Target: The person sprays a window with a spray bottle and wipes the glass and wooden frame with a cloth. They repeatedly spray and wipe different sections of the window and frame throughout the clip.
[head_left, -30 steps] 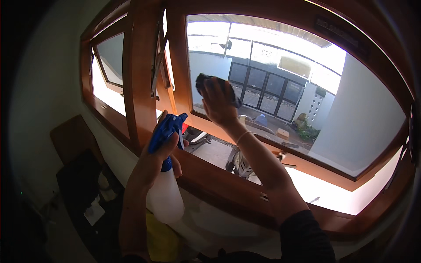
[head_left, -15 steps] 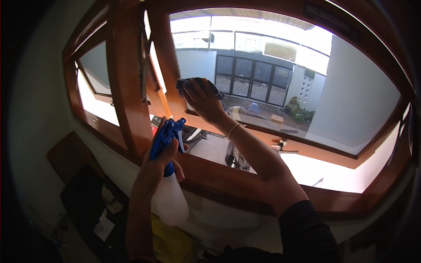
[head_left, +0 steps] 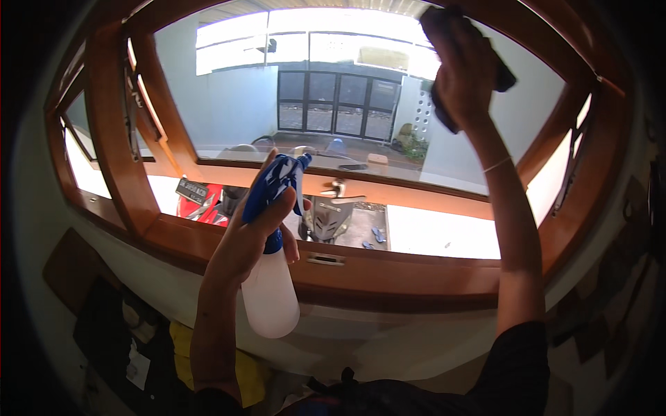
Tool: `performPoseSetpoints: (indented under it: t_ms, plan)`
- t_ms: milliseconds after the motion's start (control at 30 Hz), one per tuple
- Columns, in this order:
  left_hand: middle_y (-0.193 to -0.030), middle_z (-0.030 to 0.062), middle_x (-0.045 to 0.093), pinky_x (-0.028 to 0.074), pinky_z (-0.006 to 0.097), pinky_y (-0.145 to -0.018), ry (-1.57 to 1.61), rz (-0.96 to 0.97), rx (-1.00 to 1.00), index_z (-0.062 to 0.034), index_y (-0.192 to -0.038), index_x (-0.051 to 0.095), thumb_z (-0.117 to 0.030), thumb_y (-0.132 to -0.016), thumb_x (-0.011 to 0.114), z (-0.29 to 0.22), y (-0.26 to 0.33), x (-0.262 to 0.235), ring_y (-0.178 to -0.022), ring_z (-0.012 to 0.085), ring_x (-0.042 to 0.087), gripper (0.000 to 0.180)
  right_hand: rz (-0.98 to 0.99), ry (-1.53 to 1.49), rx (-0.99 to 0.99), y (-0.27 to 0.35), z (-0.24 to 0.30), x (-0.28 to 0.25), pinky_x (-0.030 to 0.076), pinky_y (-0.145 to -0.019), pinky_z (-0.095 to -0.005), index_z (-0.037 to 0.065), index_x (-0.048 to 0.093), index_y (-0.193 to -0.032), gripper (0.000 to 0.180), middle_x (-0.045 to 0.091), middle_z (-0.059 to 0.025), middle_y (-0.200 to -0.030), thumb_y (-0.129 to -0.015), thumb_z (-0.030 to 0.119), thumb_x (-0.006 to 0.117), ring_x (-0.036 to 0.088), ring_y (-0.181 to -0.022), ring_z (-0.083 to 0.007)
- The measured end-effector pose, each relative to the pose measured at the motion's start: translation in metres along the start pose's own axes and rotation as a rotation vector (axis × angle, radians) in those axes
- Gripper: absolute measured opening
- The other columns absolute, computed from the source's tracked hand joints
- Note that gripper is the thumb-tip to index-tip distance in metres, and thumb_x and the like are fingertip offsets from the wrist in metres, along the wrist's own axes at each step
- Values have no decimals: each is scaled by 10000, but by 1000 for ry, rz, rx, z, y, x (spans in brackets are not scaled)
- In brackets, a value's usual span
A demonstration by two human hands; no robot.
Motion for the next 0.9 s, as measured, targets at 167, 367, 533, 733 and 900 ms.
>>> performPoseSetpoints:
  t_ms: [167,367,533,733,900]
  plan:
    - [-1007,160,639,493,292,-452,66,137,-47,-175,-1490,143,-422,-891,587,11,-9,70,-454,165,577,786,123,44,-10,70,-95,-51,356,-994,-500,216,557,-1269,593,530,-73,-1254,-717,10,621,475,-1152,-318]
    - [-999,154,648,493,282,-451,64,235,-91,-158,-1464,205,-427,-893,584,25,-14,138,-457,157,588,736,508,-247,-106,206,-49,-69,323,-1057,-501,225,569,-1232,458,505,-13,-1274,-792,107,608,433,-1223,-288]
    - [-1037,183,581,465,279,-456,59,279,-132,-126,-1498,79,-440,-900,569,20,-11,171,-473,143,573,834,644,-366,-338,237,-37,-79,330,-1102,-464,254,553,-1218,427,493,25,-1303,-810,132,585,392,-1296,-233]
    - [-1018,148,659,480,290,-428,32,142,-108,-70,-1349,359,-468,-873,598,18,-4,159,-461,155,585,665,347,-239,-179,140,-70,-58,360,-1051,-490,240,589,-1187,426,530,-33,-1274,-800,61,600,462,-1226,-284]
    - [-1004,136,657,476,296,-423,0,56,-117,-47,-1334,369,-488,-871,594,15,-2,131,-455,160,579,678,88,-117,-52,64,-79,-42,312,-1050,-545,174,581,-1216,440,492,-111,-1309,-784,155,662,430,-1242,-341]
Point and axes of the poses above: each hand's wrist, its own y-axis away from the middle knuckle, its own x-axis out of the palm, z = x × y, the point moved 1 cm from there along -y, towards the middle knuckle
